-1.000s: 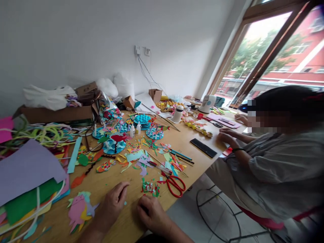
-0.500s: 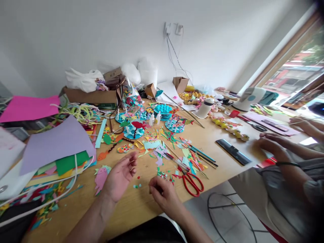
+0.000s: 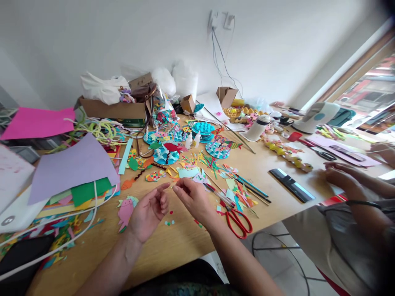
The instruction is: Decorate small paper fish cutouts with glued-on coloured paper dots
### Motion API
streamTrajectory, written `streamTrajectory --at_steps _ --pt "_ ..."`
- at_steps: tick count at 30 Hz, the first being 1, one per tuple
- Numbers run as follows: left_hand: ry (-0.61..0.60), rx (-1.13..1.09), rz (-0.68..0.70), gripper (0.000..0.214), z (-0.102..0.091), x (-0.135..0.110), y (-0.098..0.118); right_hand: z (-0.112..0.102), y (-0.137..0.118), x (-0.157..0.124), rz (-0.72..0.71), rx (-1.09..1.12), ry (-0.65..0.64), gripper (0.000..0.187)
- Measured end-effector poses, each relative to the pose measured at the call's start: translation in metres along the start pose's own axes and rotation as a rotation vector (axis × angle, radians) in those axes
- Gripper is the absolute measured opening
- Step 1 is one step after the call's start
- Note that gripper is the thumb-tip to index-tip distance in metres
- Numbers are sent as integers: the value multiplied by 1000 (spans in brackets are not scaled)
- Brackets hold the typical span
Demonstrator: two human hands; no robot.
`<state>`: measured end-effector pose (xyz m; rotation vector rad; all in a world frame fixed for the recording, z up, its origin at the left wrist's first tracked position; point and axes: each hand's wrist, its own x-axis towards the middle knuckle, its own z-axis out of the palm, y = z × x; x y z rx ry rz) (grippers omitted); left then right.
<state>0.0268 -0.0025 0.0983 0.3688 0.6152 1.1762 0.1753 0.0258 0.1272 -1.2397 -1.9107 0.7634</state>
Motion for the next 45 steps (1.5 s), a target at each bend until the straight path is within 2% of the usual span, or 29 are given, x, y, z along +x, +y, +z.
streamTrajectory --at_steps 3,7,11,16,20,26,30,37,41,45 --pt "-15 95 54 27 0 -1 -2 9 0 11 31 -24 10 30" --pt "-49 209 93 36 0 -3 -6 17 5 15 37 -88 51 27" --pt "-78 245 88 44 1 -3 -10 16 10 13 8 -154 71 26" --pt "-95 252 93 45 1 -1 -12 13 11 11 11 -120 61 24" --pt "-97 194 75 41 -2 -1 -9 11 12 9 19 -64 55 28" --pt "62 -63 66 21 -5 3 5 10 21 -1 32 -58 32 21" --pt "59 -120 92 11 -5 7 7 13 27 -8 29 -97 -2 17" --pt "62 -172 73 15 -5 12 8 18 32 -18 39 -106 -107 16" --pt "44 -136 119 15 -5 11 9 18 30 -24 45 -111 -174 15" --pt "84 -119 139 16 -5 10 8 13 27 -31 52 -134 -208 14"
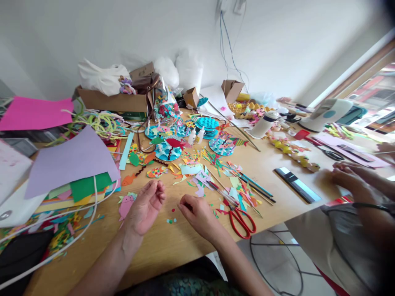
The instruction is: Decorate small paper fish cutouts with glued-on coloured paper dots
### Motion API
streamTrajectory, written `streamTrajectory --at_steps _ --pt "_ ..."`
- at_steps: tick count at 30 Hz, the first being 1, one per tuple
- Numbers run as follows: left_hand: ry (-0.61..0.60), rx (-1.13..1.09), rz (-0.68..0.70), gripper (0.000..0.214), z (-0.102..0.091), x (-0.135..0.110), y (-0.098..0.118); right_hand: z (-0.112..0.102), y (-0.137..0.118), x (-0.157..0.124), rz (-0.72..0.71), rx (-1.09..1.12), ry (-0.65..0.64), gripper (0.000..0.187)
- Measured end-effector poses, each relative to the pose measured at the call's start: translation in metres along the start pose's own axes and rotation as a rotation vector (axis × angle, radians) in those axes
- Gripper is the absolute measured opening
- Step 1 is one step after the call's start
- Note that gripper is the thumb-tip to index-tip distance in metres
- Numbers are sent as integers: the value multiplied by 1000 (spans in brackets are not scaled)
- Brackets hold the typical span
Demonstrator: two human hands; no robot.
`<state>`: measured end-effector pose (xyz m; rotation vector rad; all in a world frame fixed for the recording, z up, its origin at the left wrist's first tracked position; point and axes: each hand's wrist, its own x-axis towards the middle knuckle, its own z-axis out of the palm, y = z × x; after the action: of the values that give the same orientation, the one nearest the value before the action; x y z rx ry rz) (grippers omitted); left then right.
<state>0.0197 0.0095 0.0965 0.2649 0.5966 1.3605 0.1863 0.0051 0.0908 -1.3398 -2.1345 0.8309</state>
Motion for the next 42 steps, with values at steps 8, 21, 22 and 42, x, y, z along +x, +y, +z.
streamTrajectory --at_steps 8,21,22,42 --pt "-51 -8 -44 33 -6 -4 -2 -3 9 -11 30 -39 -13 12" --pt "24 285 133 26 -12 -1 14 -22 16 -22 110 -30 27 12" --pt "27 346 193 22 -14 -1 19 -27 18 -25 125 -41 56 12" --pt "335 1031 492 40 -69 -46 45 -23 35 -57 149 -64 24 13"
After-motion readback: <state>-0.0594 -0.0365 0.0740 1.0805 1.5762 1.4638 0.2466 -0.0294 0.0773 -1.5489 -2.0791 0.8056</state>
